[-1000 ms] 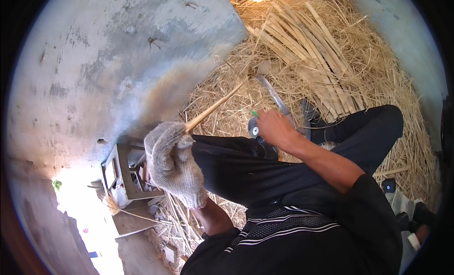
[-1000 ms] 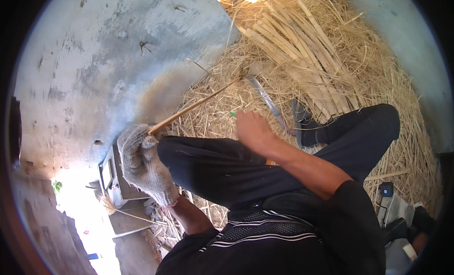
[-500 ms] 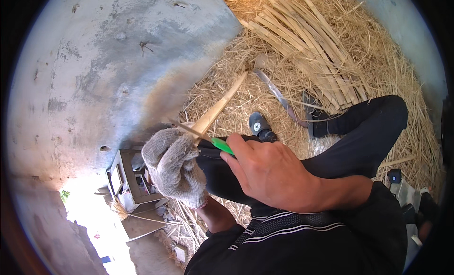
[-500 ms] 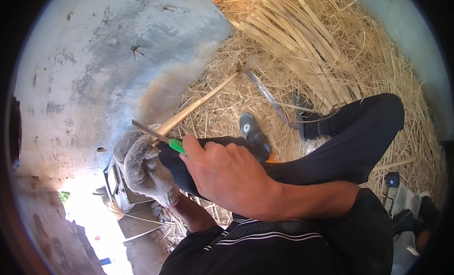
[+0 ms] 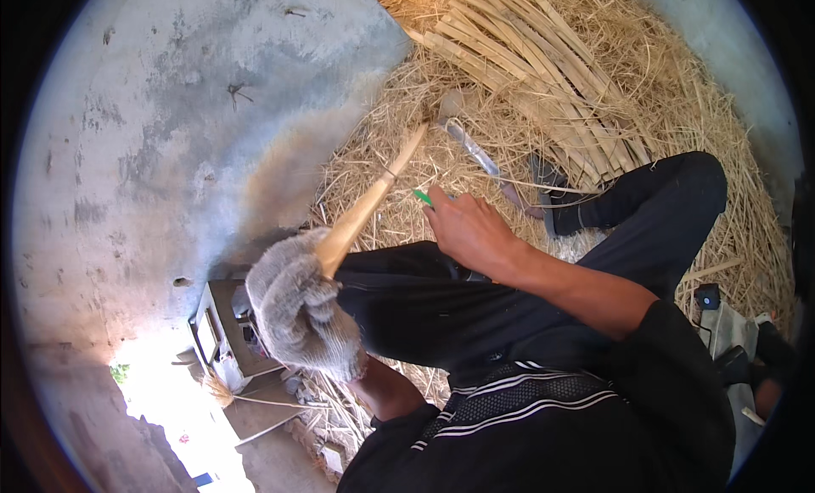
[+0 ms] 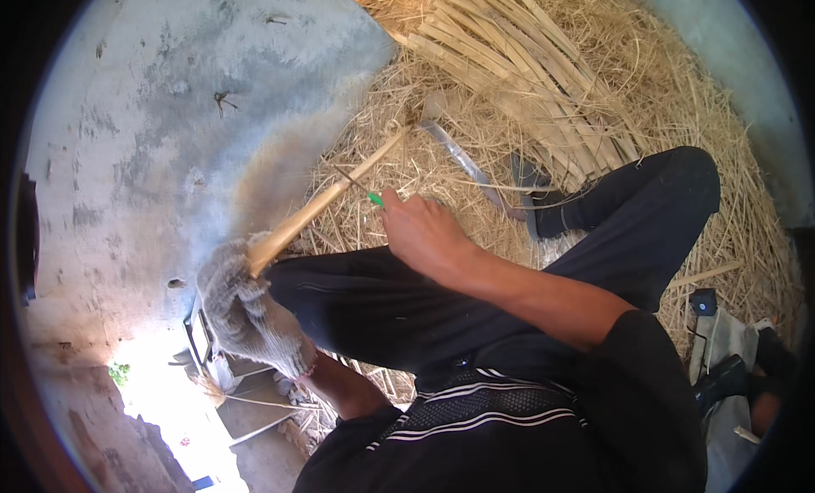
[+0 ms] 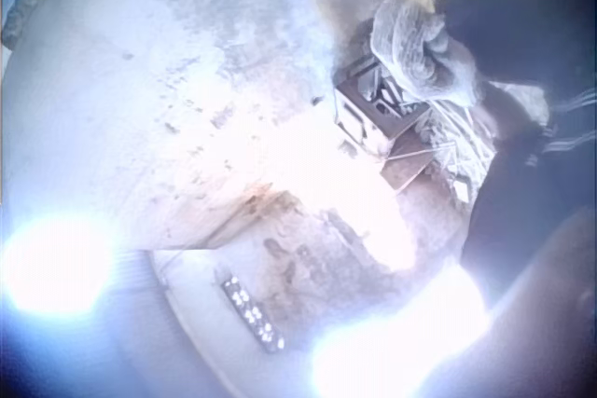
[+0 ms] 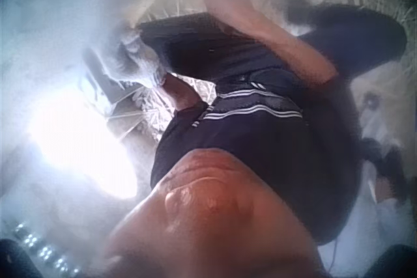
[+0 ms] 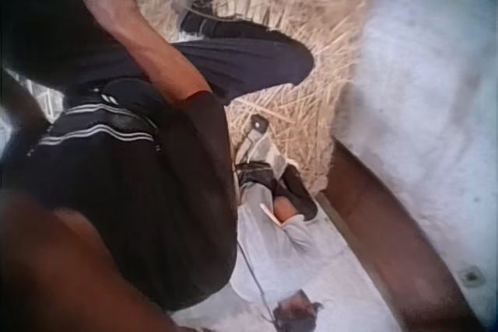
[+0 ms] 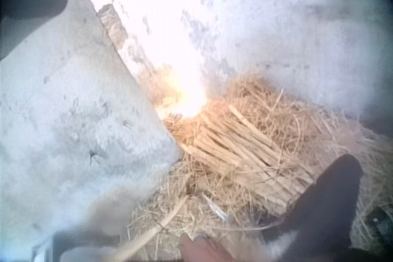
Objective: The person sits on a straw-covered floor and uses a green utility knife to shave the surface of a long bamboo stick held in their left hand. They repeatedly scrape the knife along the stick to remove the outer layer, occasionally adjusting their grip on the stick.
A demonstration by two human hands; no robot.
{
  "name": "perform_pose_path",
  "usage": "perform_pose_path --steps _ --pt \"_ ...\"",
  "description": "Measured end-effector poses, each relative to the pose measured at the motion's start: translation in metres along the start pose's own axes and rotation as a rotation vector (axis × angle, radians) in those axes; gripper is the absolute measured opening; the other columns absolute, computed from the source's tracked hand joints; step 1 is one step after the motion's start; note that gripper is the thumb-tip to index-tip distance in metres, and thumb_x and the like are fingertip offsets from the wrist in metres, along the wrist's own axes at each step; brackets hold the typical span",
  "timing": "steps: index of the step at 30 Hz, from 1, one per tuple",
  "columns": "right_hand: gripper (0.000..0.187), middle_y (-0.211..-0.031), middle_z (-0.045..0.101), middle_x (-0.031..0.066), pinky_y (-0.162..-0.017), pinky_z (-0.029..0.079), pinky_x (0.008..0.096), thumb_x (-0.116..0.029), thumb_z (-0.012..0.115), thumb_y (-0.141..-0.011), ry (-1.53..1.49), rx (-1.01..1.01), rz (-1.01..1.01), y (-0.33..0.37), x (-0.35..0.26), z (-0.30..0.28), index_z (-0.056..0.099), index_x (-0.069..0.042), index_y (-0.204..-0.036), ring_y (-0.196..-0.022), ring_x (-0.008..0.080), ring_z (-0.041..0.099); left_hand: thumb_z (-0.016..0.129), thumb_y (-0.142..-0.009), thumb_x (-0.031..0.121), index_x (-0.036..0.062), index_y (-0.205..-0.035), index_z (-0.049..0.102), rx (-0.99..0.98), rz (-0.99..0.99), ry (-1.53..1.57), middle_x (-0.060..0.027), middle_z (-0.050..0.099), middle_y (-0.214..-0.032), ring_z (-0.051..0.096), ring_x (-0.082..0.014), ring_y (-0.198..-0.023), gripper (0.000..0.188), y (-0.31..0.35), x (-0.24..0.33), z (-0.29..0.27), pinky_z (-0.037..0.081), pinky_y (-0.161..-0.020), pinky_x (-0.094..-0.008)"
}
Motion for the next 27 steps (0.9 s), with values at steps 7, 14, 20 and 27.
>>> perform_pose_path --steps 7,14,20,27 --pt "0.023 -0.057 0.058 0.0214 -0.05 0.05 0.0536 -0.022 0.053 -0.098 -0.077 -0.025 -0.049 -0.003 -0.015 0.022 0.05 0.0 -0.102 -0.053 0.0428 0.061 0.068 -0.091 0.024 0.002 -0.093 0.063 0.011 -0.034 -0.179 -0.0131 0.064 -0.09 0.062 -0.0267 -0.086 0.023 0.001 -0.008 -0.015 0.055 -0.078 -0.0433" --pt "0.025 -0.065 0.063 0.0216 -0.051 0.055 0.047 -0.009 0.051 -0.091 0.037 -0.055 -0.09 -0.036 -0.004 0.043 0.052 0.004 -0.113 -0.06 0.037 0.067 0.068 -0.092 0.022 0.0019 -0.092 0.06 0.071 -0.176 -0.055 -0.0116 0.062 -0.089 0.061 -0.0242 -0.085 0.022 0.006 -0.021 -0.027 0.057 -0.075 -0.0407" --pt "0.025 -0.082 0.069 0.0218 -0.066 0.056 0.05 -0.008 0.051 -0.09 0.271 -0.033 0.143 -0.062 0.136 0.075 0.057 0.004 -0.111 -0.077 0.0392 0.069 0.067 -0.093 0.022 0.0017 -0.09 0.06 -0.033 -0.093 -0.001 -0.0107 0.064 -0.086 0.063 -0.0226 -0.08 0.022 0.004 -0.002 0.001 0.054 -0.073 -0.0345" --pt "0.028 -0.063 0.06 0.0249 -0.056 0.046 0.0504 -0.024 0.046 -0.101 -0.418 -0.242 0.055 -0.03 -0.048 0.002 0.051 0.003 -0.11 -0.059 0.044 0.062 0.071 -0.086 0.003 -0.0026 -0.093 0.062 0.248 -0.384 -0.08 -0.0118 0.066 -0.092 0.062 -0.0165 -0.082 0.013 0.009 -0.016 -0.035 0.054 -0.072 -0.0305"
Point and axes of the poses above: each hand's wrist, its own y-axis away from the middle knuckle, its own z-axis out of the palm, x = y × z, the point moved 9 cm from there along -y, towards the middle knuckle
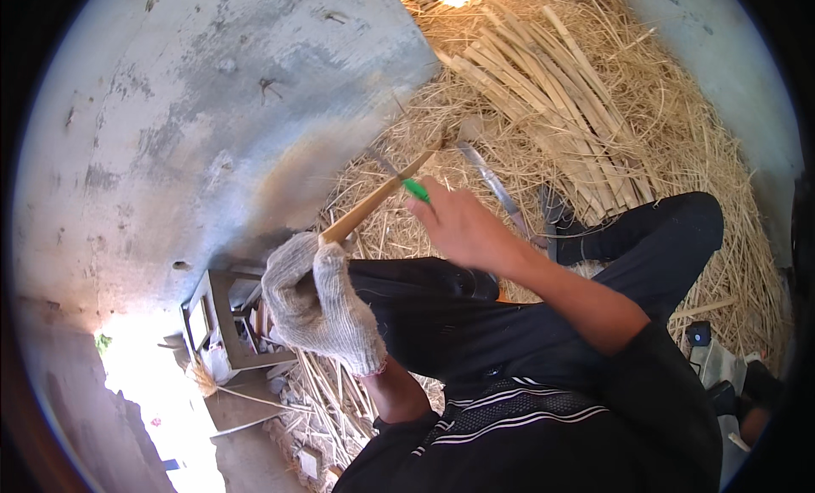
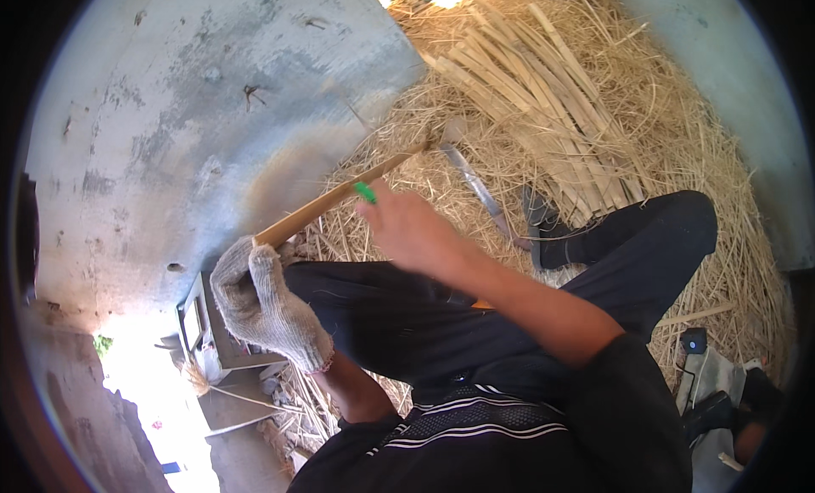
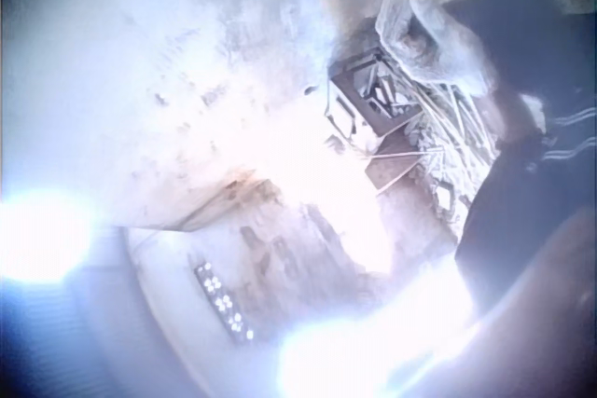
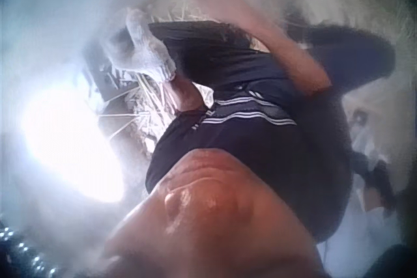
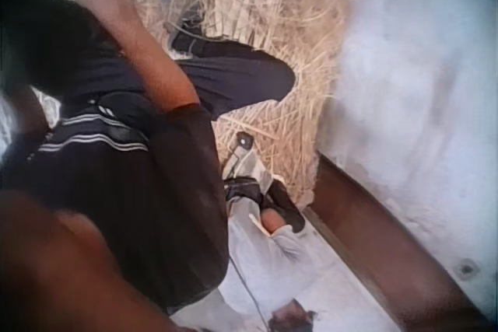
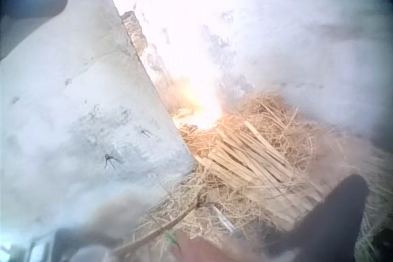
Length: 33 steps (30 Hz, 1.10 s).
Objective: The person sits on a straw-covered floor and uses a green utility knife to shave the surface of a long bamboo stick held in their left hand. They repeatedly scrape the knife along the stick to remove the outer layer, occasionally adjusting their grip on the stick.
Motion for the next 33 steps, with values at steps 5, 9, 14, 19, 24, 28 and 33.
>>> perform_pose_path --steps 5,9,14,19,24,28,33 --pt "0.028 -0.057 0.057 0.0234 -0.048 0.048 0.0481 -0.022 0.048 -0.1 0.005 0.145 -0.359 0.057 -0.077 -0.018 0.048 0.004 -0.113 -0.053 0.0416 0.062 0.068 -0.086 -0.005 -0.0026 -0.095 0.065 -0.081 -0.015 -0.003 -0.0103 0.066 -0.1 0.061 -0.015 -0.088 0.01 0.005 0.009 0.019 0.053 -0.079 -0.0277" --pt "0.023 -0.055 0.056 0.0236 -0.046 0.046 0.0478 -0.016 0.054 -0.097 0.157 0.106 -0.317 0.057 -0.064 -0.015 0.05 0.002 -0.11 -0.051 0.0419 0.061 0.068 -0.085 -0.004 -0.004 -0.094 0.063 -0.077 -0.097 0.125 -0.012 0.064 -0.098 0.061 -0.0163 -0.086 0.01 0.01 0.003 0.018 0.054 -0.074 -0.0275" --pt "0.022 -0.055 0.056 0.0228 -0.048 0.048 0.0483 -0.014 0.056 -0.096 0.088 0.104 -0.26 0.065 -0.071 -0.011 0.049 0.003 -0.109 -0.053 0.0419 0.061 0.067 -0.086 -0.006 -0.0047 -0.094 0.063 -0.091 -0.04 0.069 -0.0118 0.064 -0.098 0.061 -0.0166 -0.086 0.009 0.01 0.003 0.016 0.053 -0.074 -0.0273" --pt "0.021 -0.055 0.056 0.0235 -0.049 0.05 0.0485 -0.013 0.056 -0.095 0.159 0.147 -0.277 0.058 -0.063 -0.008 0.049 0.003 -0.106 -0.053 0.0423 0.061 0.066 -0.085 -0.007 -0.0048 -0.092 0.062 -0.082 -0.086 0.037 -0.0126 0.064 -0.096 0.061 -0.0164 -0.085 0.009 0.006 0.003 0.013 0.053 -0.074 -0.0276" --pt "0.023 -0.056 0.058 0.0233 -0.05 0.05 0.0504 -0.016 0.054 -0.096 0.279 0.201 -0.144 0.027 0.004 -0.001 0.05 0.004 -0.106 -0.054 0.0445 0.061 0.066 -0.087 -0.006 -0.0058 -0.091 0.061 -0.078 -0.036 0.079 -0.0132 0.064 -0.096 0.062 -0.0156 -0.082 0.006 0.004 0.001 0.015 0.056 -0.069 -0.027" --pt "0.023 -0.055 0.056 0.024 -0.05 0.05 0.051 -0.019 0.054 -0.097 0.241 0.146 -0.228 0.04 -0.026 -0.006 0.051 0.003 -0.104 -0.054 0.0445 0.061 0.066 -0.087 -0.003 -0.0065 -0.09 0.06 -0.045 -0.057 0.117 -0.0134 0.064 -0.096 0.062 -0.0165 -0.08 0.008 0.003 -0.001 0.012 0.06 -0.065 -0.0269" --pt "0.023 -0.056 0.057 0.024 -0.052 0.05 0.0516 -0.02 0.054 -0.096 0.281 0.209 -0.225 0.02 0.0 0.004 0.051 0.0 -0.106 -0.056 0.0453 0.061 0.066 -0.089 -0.001 -0.0064 -0.09 0.059 -0.048 -0.054 0.088 -0.0142 0.062 -0.095 0.063 -0.0177 -0.079 0.009 0.002 -0.005 0.013 0.061 -0.066 -0.0284"
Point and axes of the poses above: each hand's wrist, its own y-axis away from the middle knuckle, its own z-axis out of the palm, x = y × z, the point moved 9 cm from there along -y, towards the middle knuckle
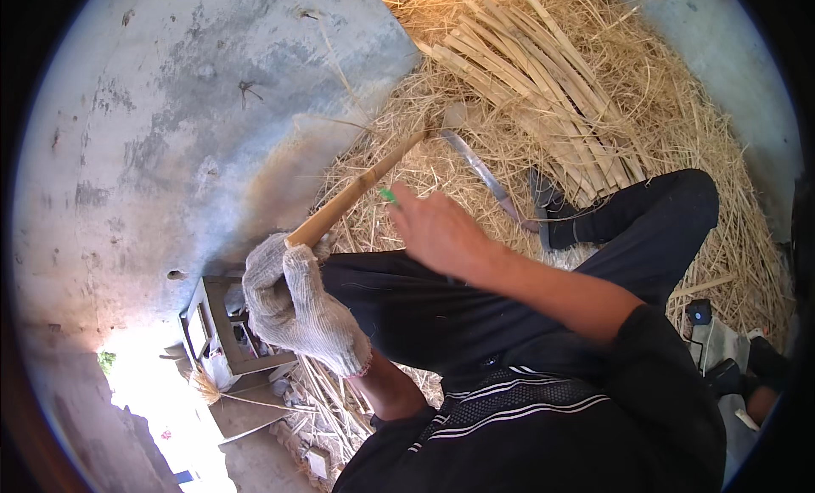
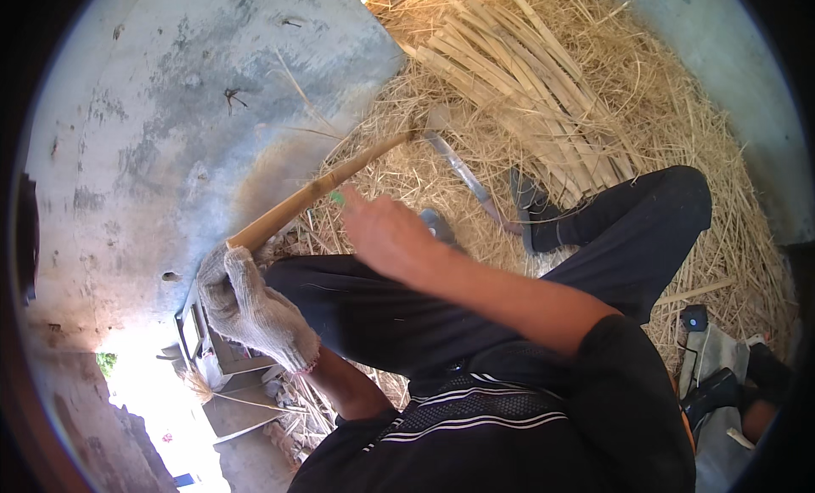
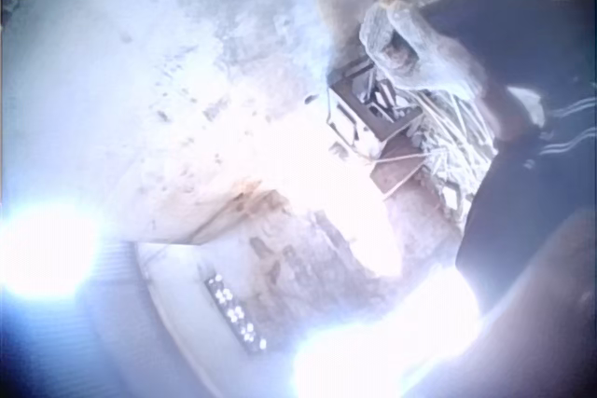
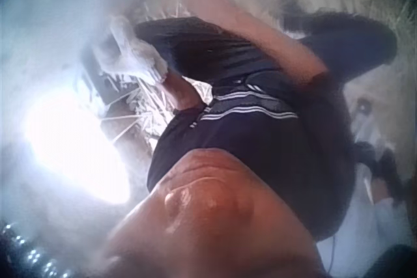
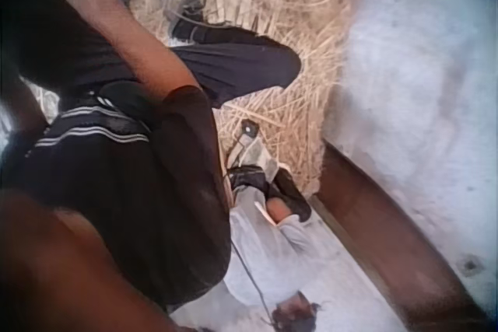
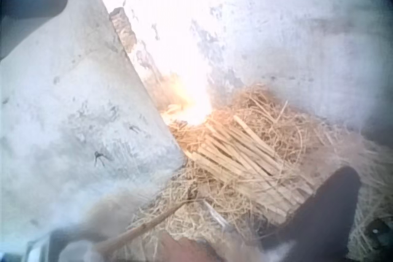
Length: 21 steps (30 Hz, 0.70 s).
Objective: The person sits on a straw-covered floor and uses a green utility knife to shave the surface of a long bamboo stick held in their left hand. They repeatedly scrape the knife along the stick to remove the outer layer, occasionally adjusting their grip on the stick.
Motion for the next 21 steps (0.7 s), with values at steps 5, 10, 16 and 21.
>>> perform_pose_path --steps 5,10,16,21 --pt "0.023 -0.059 0.058 0.0259 -0.055 0.049 0.0543 -0.022 0.055 -0.096 -0.11 -0.042 -0.033 -0.009 -0.015 -0.002 0.052 -0.002 -0.109 -0.059 0.0466 0.062 0.065 -0.091 0.003 -0.0055 -0.091 0.059 0.041 -0.032 0.002 -0.0141 0.062 -0.096 0.063 -0.0184 -0.079 0.01 0.0 -0.01 -0.012 0.059 -0.065 -0.0283" --pt "0.025 -0.06 0.059 0.0263 -0.053 0.051 0.054 -0.023 0.055 -0.097 0.111 0.08 0.043 -0.019 0.057 0.021 0.052 -0.003 -0.111 -0.059 0.046 0.062 0.064 -0.093 0.006 -0.005 -0.093 0.059 0.061 -0.043 -0.032 -0.0144 0.062 -0.096 0.064 -0.0191 -0.078 0.012 0.001 -0.014 -0.01 0.058 -0.063 -0.0288" --pt "0.028 -0.072 0.064 0.027 -0.058 0.055 0.0504 -0.018 0.053 -0.094 0.105 -0.166 0.067 -0.035 0.021 0.034 0.053 0.0 -0.116 -0.07 0.0434 0.067 0.063 -0.094 0.011 -0.0035 -0.096 0.06 0.09 -0.003 -0.08 -0.0135 0.062 -0.094 0.065 -0.0196 -0.071 0.015 -0.005 -0.012 -0.029 0.056 -0.066 -0.0306" --pt "0.033 -0.093 0.067 0.0283 -0.082 0.051 0.0536 -0.029 0.054 -0.095 0.331 -0.224 0.465 0.006 0.223 0.045 0.058 0.001 -0.11 -0.092 0.0422 0.066 0.062 -0.096 0.014 -0.0039 -0.1 0.058 -0.028 0.011 0.022 -0.014 0.062 -0.094 0.065 -0.0194 -0.071 0.018 0.006 -0.009 -0.005 0.054 -0.064 -0.0273"
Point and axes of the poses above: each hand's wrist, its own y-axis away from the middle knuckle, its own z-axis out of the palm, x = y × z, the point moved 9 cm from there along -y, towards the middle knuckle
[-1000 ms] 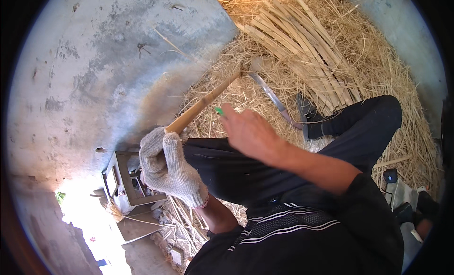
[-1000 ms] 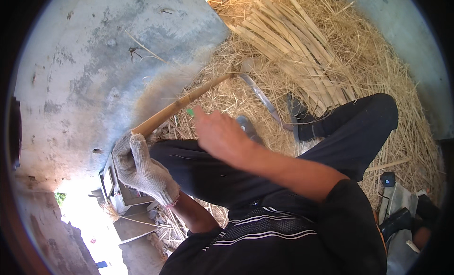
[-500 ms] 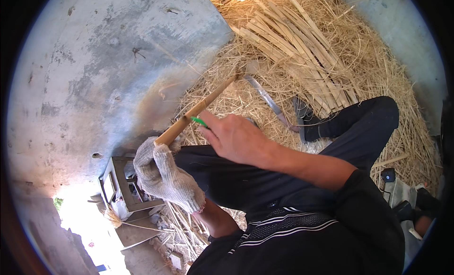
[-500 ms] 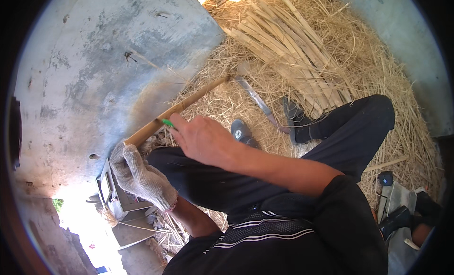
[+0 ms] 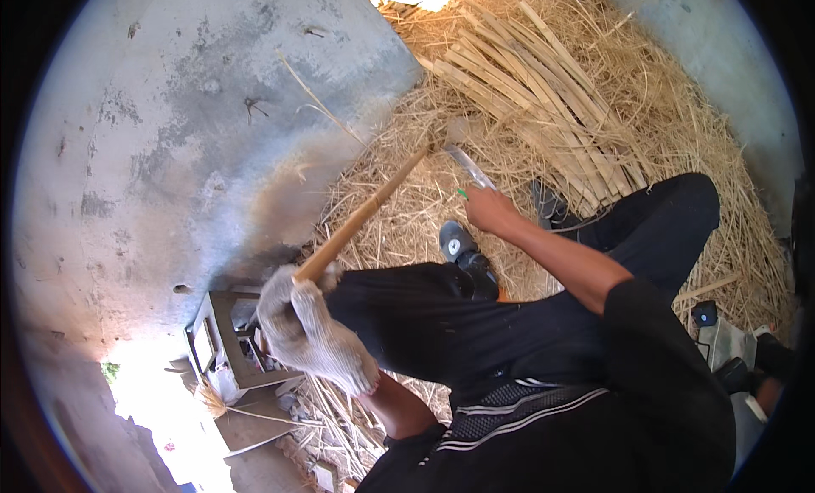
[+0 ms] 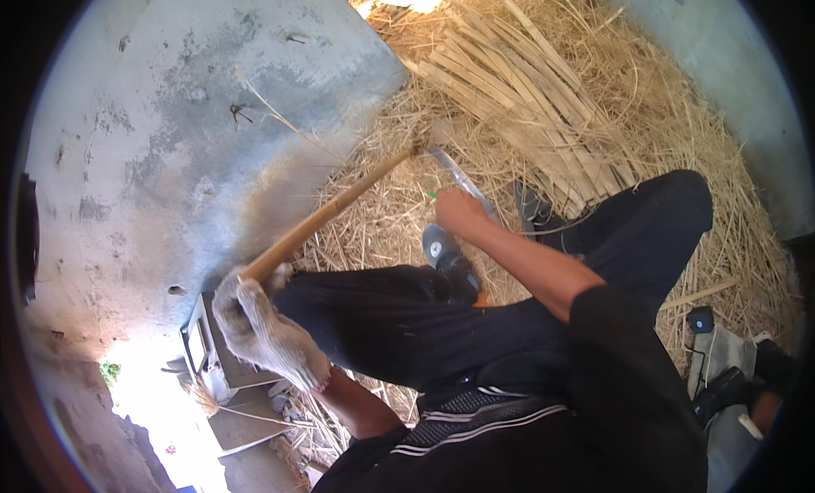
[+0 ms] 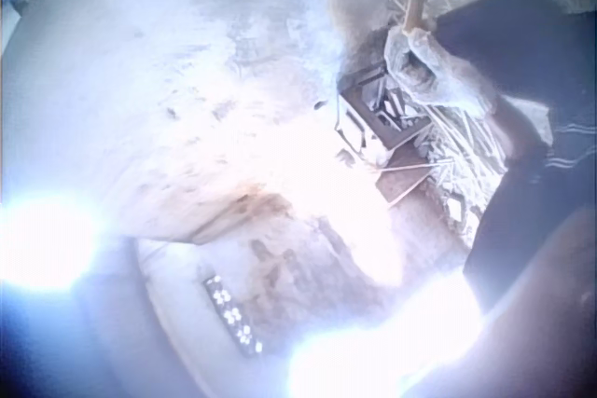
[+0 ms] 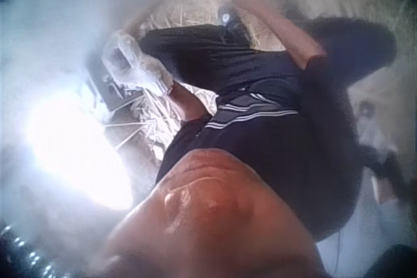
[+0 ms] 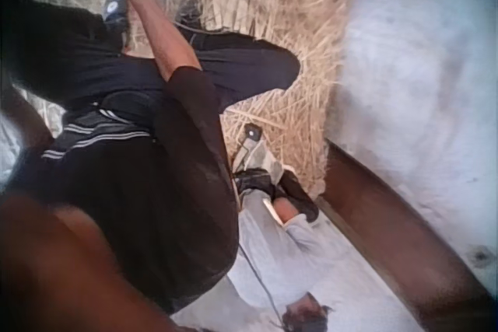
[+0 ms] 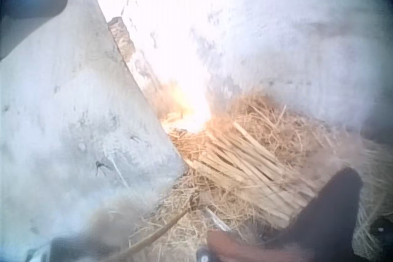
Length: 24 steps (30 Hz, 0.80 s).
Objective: The person sits on a straw-covered floor and uses a green utility knife to shave the surface of a long bamboo stick held in their left hand. They repeatedly scrape the knife along the stick to remove the outer layer, occasionally adjusting their grip on the stick.
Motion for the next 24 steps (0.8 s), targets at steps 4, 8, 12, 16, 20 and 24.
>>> perform_pose_path --steps 4,8,12,16,20,24 --pt "0.034 -0.089 0.065 0.0299 -0.08 0.049 0.0534 -0.028 0.05 -0.098 -0.335 -0.035 -0.124 0.034 -0.07 -0.045 0.057 0.001 -0.113 -0.088 0.0438 0.065 0.06 -0.096 0.011 -0.0082 -0.112 0.06 0.148 -0.118 -0.111 -0.0163 0.061 -0.104 0.066 -0.0225 -0.074 0.026 0.003 -0.001 -0.019 0.057 -0.067 -0.0278" --pt "0.035 -0.072 0.063 0.0294 -0.069 0.052 0.0525 -0.028 0.048 -0.1 -0.583 -0.079 -0.44 0.105 -0.173 -0.119 0.056 0.003 -0.113 -0.073 0.0462 0.065 0.061 -0.095 0.011 -0.0108 -0.108 0.063 0.079 -0.066 -0.079 -0.0172 0.061 -0.103 0.066 -0.0249 -0.078 0.026 0.0 -0.001 -0.011 0.059 -0.067 -0.0291" --pt "0.029 -0.059 0.06 0.0254 -0.054 0.052 0.0505 -0.024 0.049 -0.1 -0.494 0.0 -0.534 0.142 -0.202 -0.132 0.053 0.003 -0.111 -0.059 0.0444 0.064 0.064 -0.093 0.012 -0.0114 -0.102 0.064 0.0 0.108 -0.094 -0.0184 0.061 -0.101 0.066 -0.0266 -0.085 0.025 0.0 0.004 -0.001 0.062 -0.062 -0.0312" --pt "0.024 -0.058 0.059 0.0245 -0.051 0.053 0.0494 -0.021 0.049 -0.1 -0.375 0.034 -0.485 0.134 -0.192 -0.132 0.05 0.001 -0.108 -0.057 0.0433 0.064 0.067 -0.09 0.013 -0.0105 -0.1 0.065 -0.073 0.05 -0.032 -0.0193 0.061 -0.1 0.066 -0.0276 -0.087 0.026 -0.001 0.006 0.0 0.065 -0.061 -0.035" --pt "0.02 -0.059 0.06 0.024 -0.052 0.054 0.0489 -0.017 0.049 -0.098 -0.355 -0.051 -0.481 0.149 -0.206 -0.131 0.05 0.002 -0.106 -0.058 0.0421 0.065 0.069 -0.09 0.014 -0.0103 -0.1 0.065 -0.017 0.055 -0.066 -0.019 0.062 -0.099 0.066 -0.0282 -0.085 0.026 0.0 0.005 -0.007 0.066 -0.062 -0.0365" --pt "0.017 -0.059 0.061 0.0219 -0.052 0.055 0.048 -0.01 0.052 -0.093 -0.212 0.101 -0.446 0.123 -0.188 -0.11 0.05 0.004 -0.102 -0.058 0.0412 0.066 0.068 -0.091 0.013 -0.0104 -0.101 0.066 -0.011 0.024 -0.077 -0.0195 0.062 -0.1 0.066 -0.0283 -0.083 0.026 -0.001 0.004 -0.009 0.066 -0.061 -0.036"
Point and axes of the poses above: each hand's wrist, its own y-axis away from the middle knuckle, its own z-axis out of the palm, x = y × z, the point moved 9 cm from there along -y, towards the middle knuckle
